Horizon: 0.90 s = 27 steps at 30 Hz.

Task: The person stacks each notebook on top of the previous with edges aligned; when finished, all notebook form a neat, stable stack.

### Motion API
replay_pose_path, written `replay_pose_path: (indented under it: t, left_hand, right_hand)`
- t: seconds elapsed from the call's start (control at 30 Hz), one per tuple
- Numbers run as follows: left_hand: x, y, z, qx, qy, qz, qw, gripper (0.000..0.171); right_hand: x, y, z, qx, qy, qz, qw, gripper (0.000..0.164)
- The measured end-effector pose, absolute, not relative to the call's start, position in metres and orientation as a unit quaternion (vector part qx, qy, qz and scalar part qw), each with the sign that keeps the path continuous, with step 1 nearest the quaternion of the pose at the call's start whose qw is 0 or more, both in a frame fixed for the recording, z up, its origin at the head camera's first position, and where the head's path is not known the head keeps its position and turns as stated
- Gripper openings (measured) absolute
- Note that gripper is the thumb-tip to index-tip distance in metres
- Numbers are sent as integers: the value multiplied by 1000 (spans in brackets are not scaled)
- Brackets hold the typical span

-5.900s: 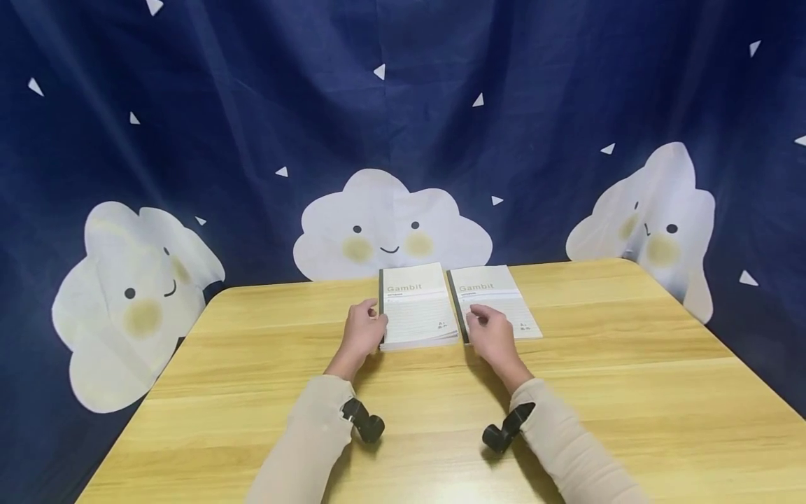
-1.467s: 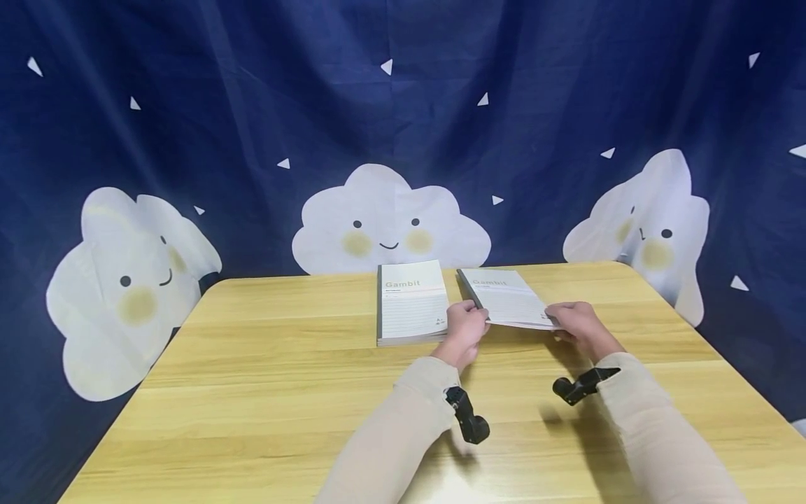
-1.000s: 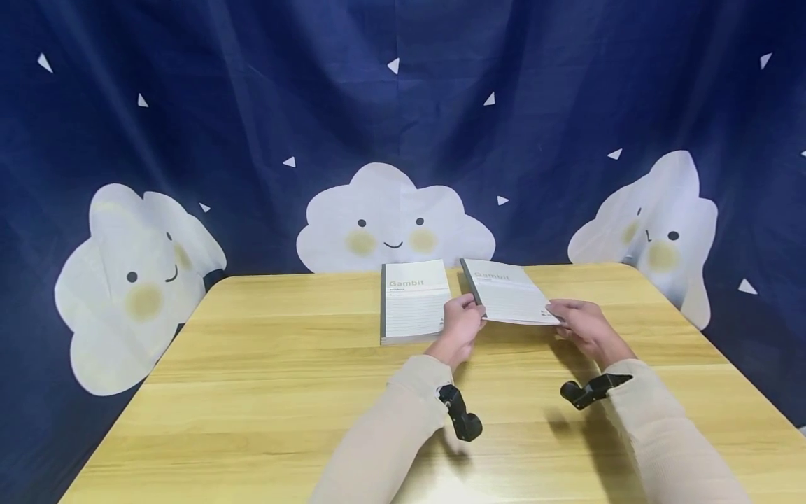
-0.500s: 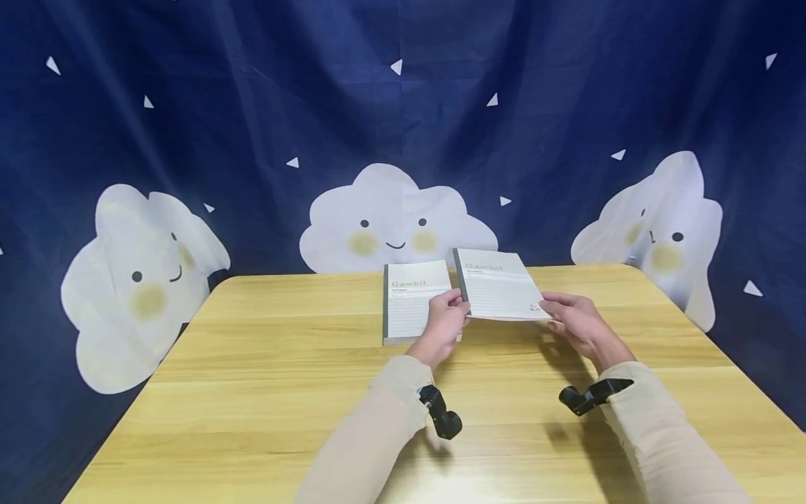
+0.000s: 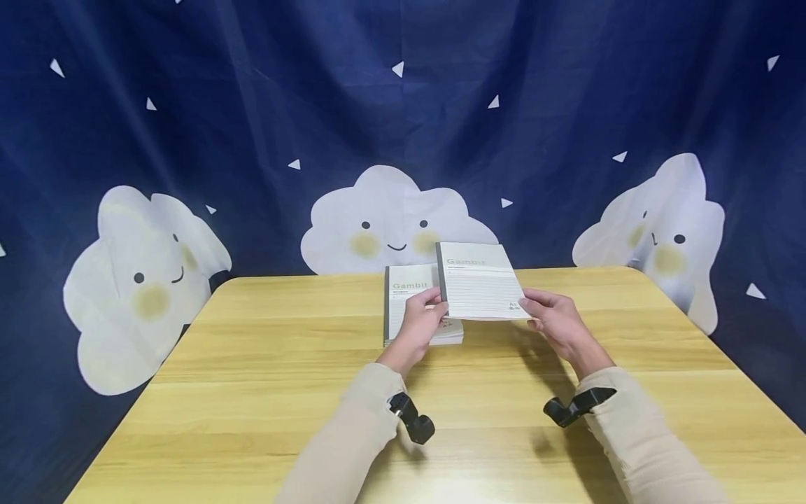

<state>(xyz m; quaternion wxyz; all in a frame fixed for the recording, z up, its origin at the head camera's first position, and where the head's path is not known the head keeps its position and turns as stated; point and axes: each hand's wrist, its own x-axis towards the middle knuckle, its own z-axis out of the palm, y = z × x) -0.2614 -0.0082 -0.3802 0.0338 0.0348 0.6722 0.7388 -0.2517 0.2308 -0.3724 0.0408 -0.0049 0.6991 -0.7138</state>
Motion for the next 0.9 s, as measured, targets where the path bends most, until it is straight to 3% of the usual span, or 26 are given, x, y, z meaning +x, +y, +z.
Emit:
replay_pose_path:
  t: [0.33, 0.9]
  left_hand:
    - [-258, -40, -383, 30, 679, 733, 7, 47]
    - [-255, -80, -403, -16, 687, 726, -22, 46]
  right_hand:
    - [-256, 194, -384, 10, 724, -690, -2, 47]
    - [-261, 143, -402, 47, 748, -662, -28, 38]
